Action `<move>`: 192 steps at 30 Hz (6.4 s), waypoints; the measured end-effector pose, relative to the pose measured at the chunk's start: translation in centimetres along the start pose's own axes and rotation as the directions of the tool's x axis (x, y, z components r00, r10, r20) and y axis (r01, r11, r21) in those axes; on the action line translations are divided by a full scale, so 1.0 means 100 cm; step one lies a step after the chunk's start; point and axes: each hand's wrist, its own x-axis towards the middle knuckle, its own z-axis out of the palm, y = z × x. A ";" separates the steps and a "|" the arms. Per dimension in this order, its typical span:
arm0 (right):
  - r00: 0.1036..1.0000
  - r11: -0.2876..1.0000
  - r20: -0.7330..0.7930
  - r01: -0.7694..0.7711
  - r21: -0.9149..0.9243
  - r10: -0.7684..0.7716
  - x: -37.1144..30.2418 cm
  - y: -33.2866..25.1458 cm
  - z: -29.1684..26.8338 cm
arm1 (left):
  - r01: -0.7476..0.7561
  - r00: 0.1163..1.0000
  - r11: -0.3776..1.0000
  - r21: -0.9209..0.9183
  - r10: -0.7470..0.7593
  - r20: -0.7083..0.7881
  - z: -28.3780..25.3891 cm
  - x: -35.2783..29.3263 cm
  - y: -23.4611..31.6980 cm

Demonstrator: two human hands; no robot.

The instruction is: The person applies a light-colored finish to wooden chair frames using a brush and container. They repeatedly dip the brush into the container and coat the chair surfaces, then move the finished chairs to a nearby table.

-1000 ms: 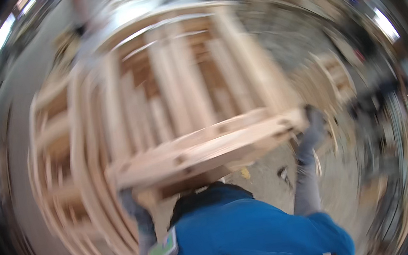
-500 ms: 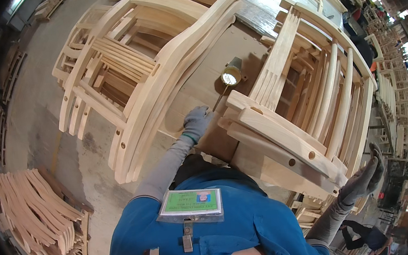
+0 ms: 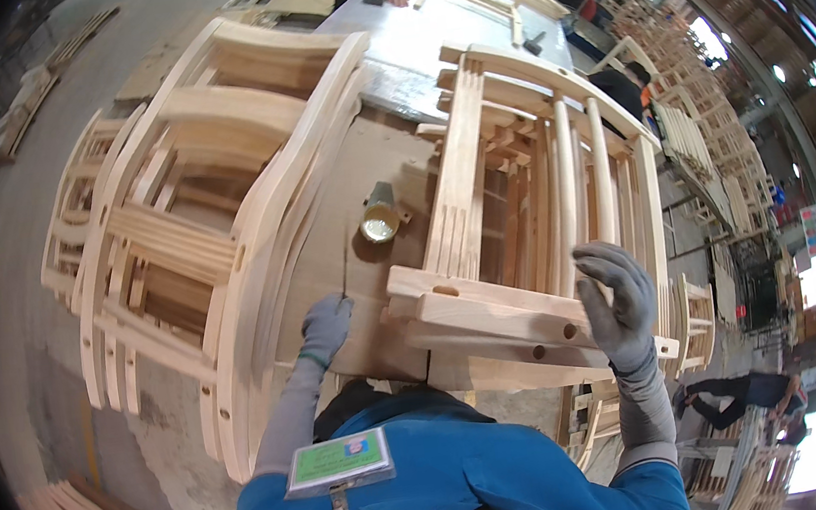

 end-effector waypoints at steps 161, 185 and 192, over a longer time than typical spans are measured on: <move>0.967 0.631 0.207 -0.254 0.734 0.148 0.020 0.054 -0.089 | 0.348 0.894 -0.097 -0.932 0.335 0.298 -0.063 -0.047 0.338; 0.852 0.541 0.104 -0.415 0.732 0.512 -0.058 0.013 -0.070 | 0.289 0.928 -0.072 -0.955 0.267 0.260 -0.073 -0.070 0.299; 0.925 0.748 0.163 -0.374 0.548 0.342 -0.047 0.011 -0.051 | 0.274 0.928 -0.082 -0.958 0.284 0.241 -0.079 -0.074 0.294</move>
